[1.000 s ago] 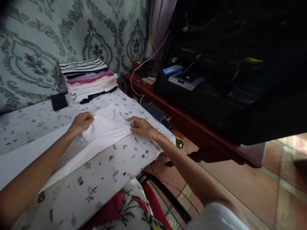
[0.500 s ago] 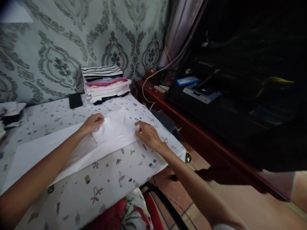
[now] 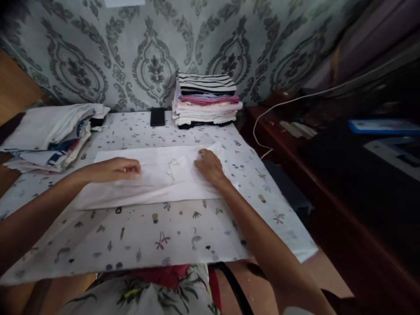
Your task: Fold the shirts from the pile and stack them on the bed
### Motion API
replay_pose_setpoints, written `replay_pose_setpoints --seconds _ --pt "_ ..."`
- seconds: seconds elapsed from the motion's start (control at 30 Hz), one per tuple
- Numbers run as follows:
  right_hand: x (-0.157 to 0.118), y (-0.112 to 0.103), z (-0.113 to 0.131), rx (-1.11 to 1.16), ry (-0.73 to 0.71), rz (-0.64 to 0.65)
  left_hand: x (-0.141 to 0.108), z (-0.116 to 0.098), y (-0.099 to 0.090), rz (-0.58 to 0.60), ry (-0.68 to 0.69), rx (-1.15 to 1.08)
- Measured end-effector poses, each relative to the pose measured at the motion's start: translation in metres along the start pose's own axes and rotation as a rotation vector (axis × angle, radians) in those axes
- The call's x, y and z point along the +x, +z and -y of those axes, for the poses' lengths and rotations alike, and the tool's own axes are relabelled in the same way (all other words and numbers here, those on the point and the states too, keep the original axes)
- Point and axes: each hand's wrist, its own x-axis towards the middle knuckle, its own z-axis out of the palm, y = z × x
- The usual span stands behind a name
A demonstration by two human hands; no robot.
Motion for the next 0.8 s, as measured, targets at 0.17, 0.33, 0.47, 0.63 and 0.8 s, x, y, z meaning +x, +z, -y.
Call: replay_pose_setpoints --seconds 0.17,0.33,0.47,0.63,0.8 --pt "-0.002 -0.004 0.003 -0.009 -0.017 -0.032 -0.054 0.024 0.011 -0.026 -0.094 0.227" --pt "-0.006 -0.003 0.004 0.363 0.012 -0.052 -0.064 0.045 0.013 -0.035 -0.199 0.348" --pt "-0.008 -0.001 0.003 0.745 -0.045 -0.069 -0.072 0.057 -0.001 -0.07 -0.089 0.179" --pt "-0.003 0.004 -0.003 0.869 -0.047 -0.149 -0.072 0.071 -0.012 -0.187 -0.12 0.163" --pt "0.0 0.006 -0.005 0.728 0.036 -0.07 -0.066 0.077 -0.009 -0.099 -0.223 0.234"
